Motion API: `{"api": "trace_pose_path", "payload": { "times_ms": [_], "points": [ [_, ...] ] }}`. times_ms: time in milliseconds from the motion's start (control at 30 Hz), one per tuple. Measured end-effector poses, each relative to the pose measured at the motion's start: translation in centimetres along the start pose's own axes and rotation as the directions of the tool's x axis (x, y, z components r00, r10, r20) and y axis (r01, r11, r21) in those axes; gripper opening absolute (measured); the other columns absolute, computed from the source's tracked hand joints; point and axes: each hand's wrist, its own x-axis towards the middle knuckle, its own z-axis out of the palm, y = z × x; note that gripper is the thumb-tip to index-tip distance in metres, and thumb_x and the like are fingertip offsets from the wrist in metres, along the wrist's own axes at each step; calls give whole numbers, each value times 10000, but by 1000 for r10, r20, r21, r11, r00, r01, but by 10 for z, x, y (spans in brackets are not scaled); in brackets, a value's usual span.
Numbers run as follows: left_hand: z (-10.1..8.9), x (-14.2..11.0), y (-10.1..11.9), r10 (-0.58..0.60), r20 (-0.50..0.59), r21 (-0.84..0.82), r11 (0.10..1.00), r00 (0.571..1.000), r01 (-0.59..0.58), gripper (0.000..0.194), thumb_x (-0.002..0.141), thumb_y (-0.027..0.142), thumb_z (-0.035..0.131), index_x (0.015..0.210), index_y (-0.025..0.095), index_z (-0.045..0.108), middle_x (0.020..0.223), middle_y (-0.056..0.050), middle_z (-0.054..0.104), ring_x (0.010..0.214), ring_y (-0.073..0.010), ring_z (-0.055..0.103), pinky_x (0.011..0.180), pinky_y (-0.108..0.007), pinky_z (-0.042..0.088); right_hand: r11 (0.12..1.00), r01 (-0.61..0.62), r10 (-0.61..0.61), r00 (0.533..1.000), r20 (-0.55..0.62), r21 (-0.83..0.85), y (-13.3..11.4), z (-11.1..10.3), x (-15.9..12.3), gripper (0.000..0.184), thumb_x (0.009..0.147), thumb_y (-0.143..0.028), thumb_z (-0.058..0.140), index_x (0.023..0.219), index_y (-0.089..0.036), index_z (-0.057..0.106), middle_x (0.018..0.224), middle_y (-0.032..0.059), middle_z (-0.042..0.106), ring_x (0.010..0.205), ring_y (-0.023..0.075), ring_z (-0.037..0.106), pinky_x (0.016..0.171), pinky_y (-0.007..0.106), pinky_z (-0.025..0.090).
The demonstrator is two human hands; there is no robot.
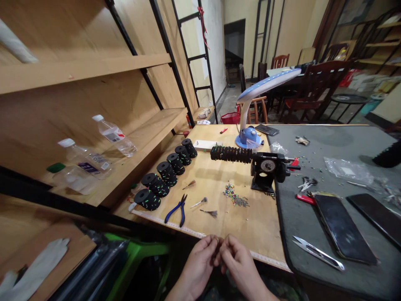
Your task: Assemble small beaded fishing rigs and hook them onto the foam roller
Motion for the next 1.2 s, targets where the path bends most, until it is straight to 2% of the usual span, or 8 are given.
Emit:
{"api": "trace_pose_path", "payload": {
  "times_ms": [267, 600, 767, 867, 1000, 1200],
  "points": [
    [0, 0, 1, -16, -20, -28, 999, 1000, 15, 368, 570, 349, 876, 730, 121, 635, 664, 4, 599, 536, -76, 478, 507, -203, 350, 1000, 14, -14, 1000, -4, -6, 2, 0, 0, 213, 836, -348, 504, 688, -215, 429, 569, -3, 632, 442, 101, 508, 453, 203, 379],
    [-1, -1, 0, 13, 34, 22, 1000, 999, -13, 334, 636, 361, 835, 728, 122, 620, 667, 4, 580, 525, -72, 450, 502, -205, 349, 1000, 6, -6, 1000, -12, 4, 3, 0, 1, 236, 840, -372, 520, 688, -215, 430, 547, -16, 626, 427, 97, 503, 445, 195, 368],
    [3, -3, 2, 85, 45, 151, 984, 995, -91, 345, 662, 413, 802, 716, 137, 603, 600, 28, 527, 512, -83, 426, 501, -208, 363, 1000, 16, -16, 1000, -10, 16, 5, -1, 2, 313, 855, -474, 534, 706, -212, 450, 568, -20, 616, 440, 98, 505, 452, 201, 371],
    [3, -5, 3, 208, 73, 325, 919, 975, -221, 305, 757, 425, 719, 714, 150, 593, 580, 23, 521, 560, -116, 480, 570, -231, 413, 1000, 22, -22, 1000, -11, 0, 6, -3, 4, 363, 849, -542, 536, 728, -206, 469, 573, -29, 594, 432, 87, 479, 441, 196, 349],
    [4, -9, 8, 372, 115, 545, 751, 921, -371, 271, 825, 413, 641, 740, 156, 621, 652, -26, 600, 662, -170, 559, 665, -258, 446, 1000, 23, -23, 1000, -12, -14, 6, -6, 8, 390, 849, -581, 521, 752, -207, 469, 549, -47, 559, 415, 79, 442, 422, 193, 321],
    [4, -13, 12, 510, 142, 721, 535, 849, -442, 225, 851, 370, 599, 769, 176, 677, 755, -83, 691, 732, -224, 625, 706, -274, 464, 998, 42, -40, 998, 40, -53, 3, -9, 8, 349, 880, -542, 495, 775, -211, 467, 542, -55, 554, 429, 89, 462, 434, 193, 333]
  ]
}}
